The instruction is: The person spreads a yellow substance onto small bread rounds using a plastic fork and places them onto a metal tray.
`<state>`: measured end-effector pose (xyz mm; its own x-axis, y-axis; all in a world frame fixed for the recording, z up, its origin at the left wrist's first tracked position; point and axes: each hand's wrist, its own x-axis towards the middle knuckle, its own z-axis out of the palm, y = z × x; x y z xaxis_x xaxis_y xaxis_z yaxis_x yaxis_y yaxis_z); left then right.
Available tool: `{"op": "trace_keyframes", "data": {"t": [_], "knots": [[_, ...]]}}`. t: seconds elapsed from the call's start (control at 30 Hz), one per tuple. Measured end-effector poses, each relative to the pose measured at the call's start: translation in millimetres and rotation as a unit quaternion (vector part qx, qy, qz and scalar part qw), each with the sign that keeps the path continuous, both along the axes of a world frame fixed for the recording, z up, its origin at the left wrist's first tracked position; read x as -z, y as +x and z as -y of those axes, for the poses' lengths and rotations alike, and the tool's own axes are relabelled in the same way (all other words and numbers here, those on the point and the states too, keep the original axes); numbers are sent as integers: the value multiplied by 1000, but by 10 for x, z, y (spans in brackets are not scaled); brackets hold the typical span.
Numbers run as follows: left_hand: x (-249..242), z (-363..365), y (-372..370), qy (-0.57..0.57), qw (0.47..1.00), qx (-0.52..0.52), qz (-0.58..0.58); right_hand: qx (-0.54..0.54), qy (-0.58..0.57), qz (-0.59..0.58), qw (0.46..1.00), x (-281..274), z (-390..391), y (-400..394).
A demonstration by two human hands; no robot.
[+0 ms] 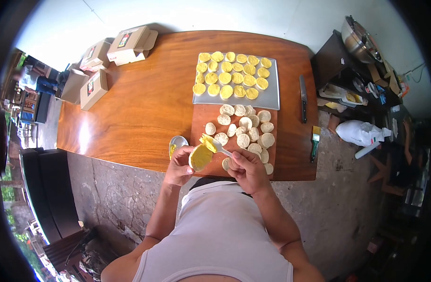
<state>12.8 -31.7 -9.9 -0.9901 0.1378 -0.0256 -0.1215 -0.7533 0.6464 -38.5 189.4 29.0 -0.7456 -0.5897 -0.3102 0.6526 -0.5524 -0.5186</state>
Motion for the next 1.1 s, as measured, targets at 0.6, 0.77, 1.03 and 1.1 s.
{"op": "trace_keyframes", "data": {"t": [0.6,0.77,1.03,1.1], "knots": [[-180,-63,-81,135,988,-39,65,112,322,-458,821,-176,-39,49],[-267,-77,-111,74,996,-48,30,152,383,-555,723,-282,21,153],[-276,-112,-216,13,993,-120,-18,146,417,-617,651,-256,83,203],[-273,-64,-248,1,992,-125,-22,126,422,-615,655,-335,35,158]]}}
